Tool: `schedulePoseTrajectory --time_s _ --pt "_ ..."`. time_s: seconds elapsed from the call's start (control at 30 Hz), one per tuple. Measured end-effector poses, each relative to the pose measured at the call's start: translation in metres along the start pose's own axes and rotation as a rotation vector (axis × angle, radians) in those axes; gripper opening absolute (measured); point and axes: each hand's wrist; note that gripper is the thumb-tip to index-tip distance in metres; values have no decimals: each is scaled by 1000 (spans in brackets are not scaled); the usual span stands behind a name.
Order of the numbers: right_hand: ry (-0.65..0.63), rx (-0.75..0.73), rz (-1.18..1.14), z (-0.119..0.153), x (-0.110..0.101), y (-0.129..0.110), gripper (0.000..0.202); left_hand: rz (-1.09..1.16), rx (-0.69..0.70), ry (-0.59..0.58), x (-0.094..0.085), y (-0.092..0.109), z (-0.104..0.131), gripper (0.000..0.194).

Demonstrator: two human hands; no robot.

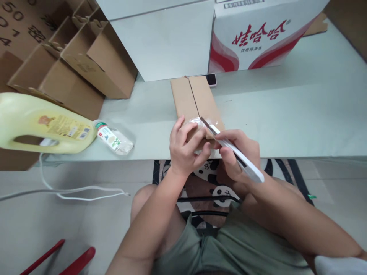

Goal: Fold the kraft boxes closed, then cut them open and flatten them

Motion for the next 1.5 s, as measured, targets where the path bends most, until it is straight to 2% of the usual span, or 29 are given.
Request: schedulePoseTrajectory --time_s 0.27,0.43,0.7,0.93,1.17,1.5 --pt "14 -36 21 -1 2 1 16 35 -34 -53 -2 -2 2 34" --pt "-8 -144 117 -5 4 -2 9 110 -2 13 -1 -1 0 28" --pt "-43 -256 209 -6 5 -4 17 110 -3 12 -1 -2 -4 16" --pt "-109 -271 428 0 18 -10 16 117 -41 32 -1 0 -4 7" --pt "-150 -267 480 2 20 -15 17 149 -93 6 -4 -4 -4 20" --pt "-167 -280 460 6 11 -15 18 145 -106 -11 -3 0 -5 20"
Point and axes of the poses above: each hand's wrist, its own z-axis away from the middle knuckle, its own x-axis out of the palm, y = z × x, and after that the axes turned 13 degrees about -x, right-handed
